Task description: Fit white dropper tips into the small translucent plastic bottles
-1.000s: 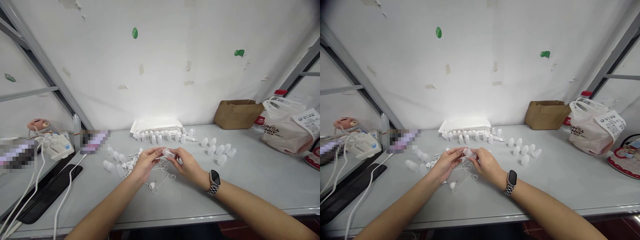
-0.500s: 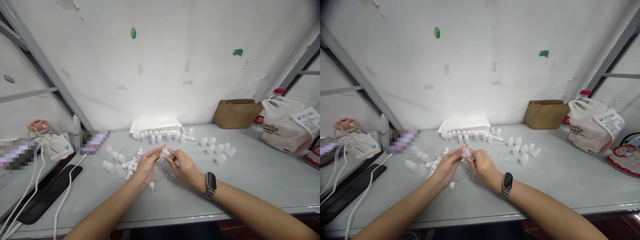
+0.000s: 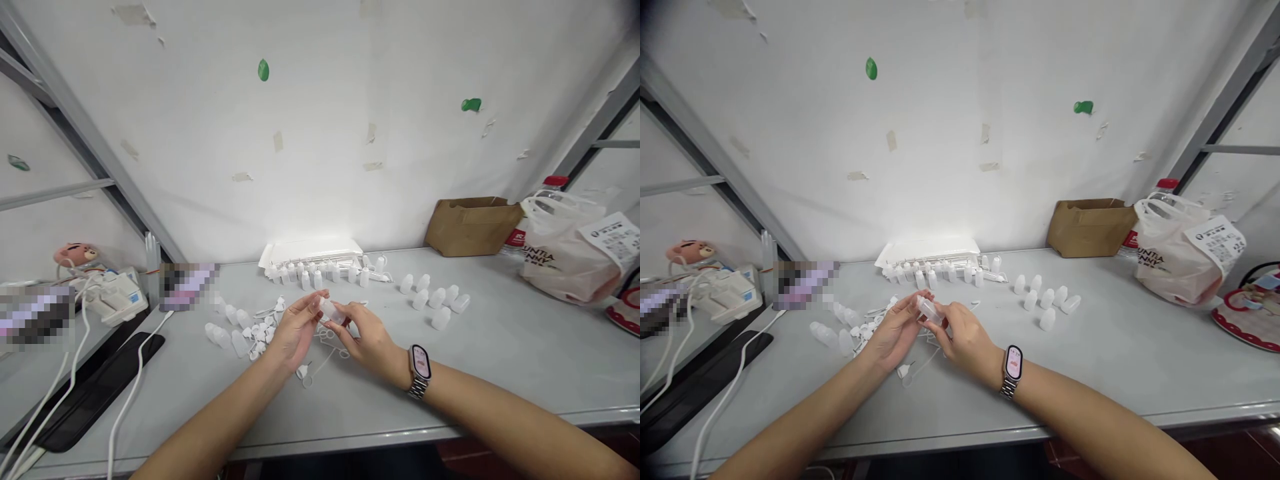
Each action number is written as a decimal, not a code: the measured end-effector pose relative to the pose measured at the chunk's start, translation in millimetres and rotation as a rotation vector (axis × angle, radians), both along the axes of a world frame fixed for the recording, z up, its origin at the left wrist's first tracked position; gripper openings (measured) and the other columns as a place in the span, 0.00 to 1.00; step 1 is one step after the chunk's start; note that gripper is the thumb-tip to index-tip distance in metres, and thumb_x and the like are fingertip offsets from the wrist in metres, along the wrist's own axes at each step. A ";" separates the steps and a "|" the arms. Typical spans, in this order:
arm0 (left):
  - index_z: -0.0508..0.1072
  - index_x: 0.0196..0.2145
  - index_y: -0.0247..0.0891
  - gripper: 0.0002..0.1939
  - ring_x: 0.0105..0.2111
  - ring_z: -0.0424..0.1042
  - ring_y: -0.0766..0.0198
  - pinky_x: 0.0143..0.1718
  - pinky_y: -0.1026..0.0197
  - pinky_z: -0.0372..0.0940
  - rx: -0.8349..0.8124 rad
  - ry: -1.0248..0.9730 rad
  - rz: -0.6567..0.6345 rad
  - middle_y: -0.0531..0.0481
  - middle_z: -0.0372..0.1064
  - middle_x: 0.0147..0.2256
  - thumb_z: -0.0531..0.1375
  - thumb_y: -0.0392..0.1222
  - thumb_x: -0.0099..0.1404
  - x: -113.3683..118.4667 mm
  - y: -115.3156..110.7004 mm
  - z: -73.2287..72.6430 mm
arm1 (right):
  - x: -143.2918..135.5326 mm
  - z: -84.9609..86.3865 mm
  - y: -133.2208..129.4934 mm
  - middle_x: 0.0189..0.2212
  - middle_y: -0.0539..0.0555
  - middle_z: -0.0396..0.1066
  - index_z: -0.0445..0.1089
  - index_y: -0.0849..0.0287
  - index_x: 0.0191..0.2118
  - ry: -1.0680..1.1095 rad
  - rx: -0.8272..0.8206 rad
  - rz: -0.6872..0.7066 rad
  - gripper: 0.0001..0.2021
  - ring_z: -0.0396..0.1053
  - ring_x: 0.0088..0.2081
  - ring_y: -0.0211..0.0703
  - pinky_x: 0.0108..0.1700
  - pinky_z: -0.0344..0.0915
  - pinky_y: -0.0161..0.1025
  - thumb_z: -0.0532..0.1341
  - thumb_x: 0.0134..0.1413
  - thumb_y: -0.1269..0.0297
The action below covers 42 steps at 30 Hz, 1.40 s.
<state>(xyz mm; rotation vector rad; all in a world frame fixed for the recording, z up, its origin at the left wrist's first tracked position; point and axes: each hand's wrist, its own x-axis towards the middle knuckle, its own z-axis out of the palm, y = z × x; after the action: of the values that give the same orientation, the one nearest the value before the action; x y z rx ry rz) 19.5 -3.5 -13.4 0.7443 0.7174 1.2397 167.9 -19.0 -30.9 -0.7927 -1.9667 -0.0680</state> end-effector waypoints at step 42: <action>0.78 0.28 0.36 0.14 0.46 0.66 0.55 0.50 0.54 0.54 0.126 0.208 -0.059 0.43 0.73 0.41 0.61 0.51 0.54 -4.5 3.2 13.5 | 4.3 21.8 13.3 0.20 0.51 0.68 0.69 0.64 0.23 0.906 -1.430 0.742 0.11 0.62 0.22 0.32 0.29 0.60 0.33 0.62 0.49 0.62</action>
<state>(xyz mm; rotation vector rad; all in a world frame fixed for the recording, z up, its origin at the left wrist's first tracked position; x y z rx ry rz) 15.1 -0.2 0.1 1.0022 0.7853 1.1729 172.2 -5.6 -9.1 -0.6263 -1.0489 1.9231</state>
